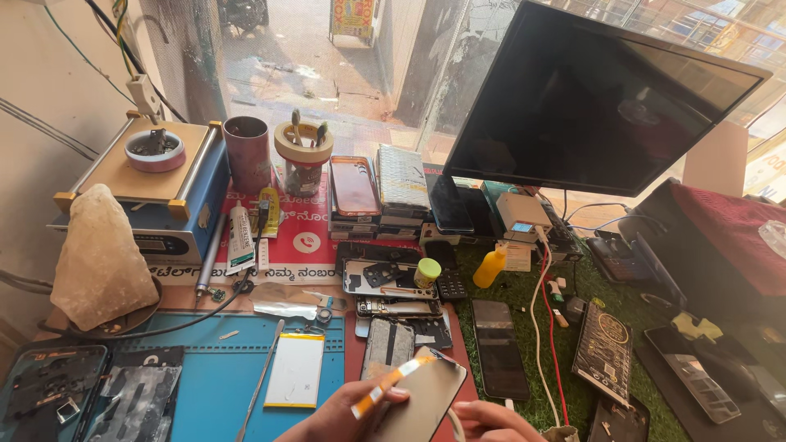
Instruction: The person applies adhesive tape to the edges of a smartphone back cover, then aligns and presses the back cover onto the phone chassis. They flip the phone to inspect the back and front, then place the device on the workbench.
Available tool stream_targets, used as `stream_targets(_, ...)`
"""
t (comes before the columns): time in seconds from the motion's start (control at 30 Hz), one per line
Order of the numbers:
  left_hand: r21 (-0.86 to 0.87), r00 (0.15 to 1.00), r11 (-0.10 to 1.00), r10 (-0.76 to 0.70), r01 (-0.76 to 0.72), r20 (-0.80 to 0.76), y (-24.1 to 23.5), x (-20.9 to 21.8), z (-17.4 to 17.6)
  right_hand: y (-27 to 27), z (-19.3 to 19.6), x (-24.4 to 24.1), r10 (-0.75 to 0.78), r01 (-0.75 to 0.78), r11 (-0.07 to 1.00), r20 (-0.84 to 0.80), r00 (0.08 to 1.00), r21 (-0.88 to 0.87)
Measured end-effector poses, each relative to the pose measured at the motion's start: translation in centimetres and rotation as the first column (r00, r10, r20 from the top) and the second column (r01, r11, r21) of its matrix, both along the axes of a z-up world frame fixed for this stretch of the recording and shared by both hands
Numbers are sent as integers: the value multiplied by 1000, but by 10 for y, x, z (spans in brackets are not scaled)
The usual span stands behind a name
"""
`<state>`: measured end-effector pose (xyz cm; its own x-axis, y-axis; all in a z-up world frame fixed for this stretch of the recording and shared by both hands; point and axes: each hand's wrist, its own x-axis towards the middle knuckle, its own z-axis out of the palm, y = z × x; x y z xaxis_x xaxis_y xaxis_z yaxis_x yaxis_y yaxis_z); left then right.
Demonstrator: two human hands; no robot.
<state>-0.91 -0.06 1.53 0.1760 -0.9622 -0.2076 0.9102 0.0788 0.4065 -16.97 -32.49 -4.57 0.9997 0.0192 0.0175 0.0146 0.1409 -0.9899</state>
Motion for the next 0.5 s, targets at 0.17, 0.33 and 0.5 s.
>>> stream_targets(0.17, 7, 994, 995, 98, -99, 44, -1, -1, 12, -41, -36, 4, 325, -318, 944, 378, 867, -84)
stream_targets(0.33, -15, 993, 999, 50, -48, 104, -2, -4, 11, -37, -46, -17, -164, 174, 984, 184, 969, -38)
stream_targets(0.5, 91, 961, 981, 143, -169, 235, -4, 9, 4, -47, -22, -4, -439, 452, 890, -162, 884, 54)
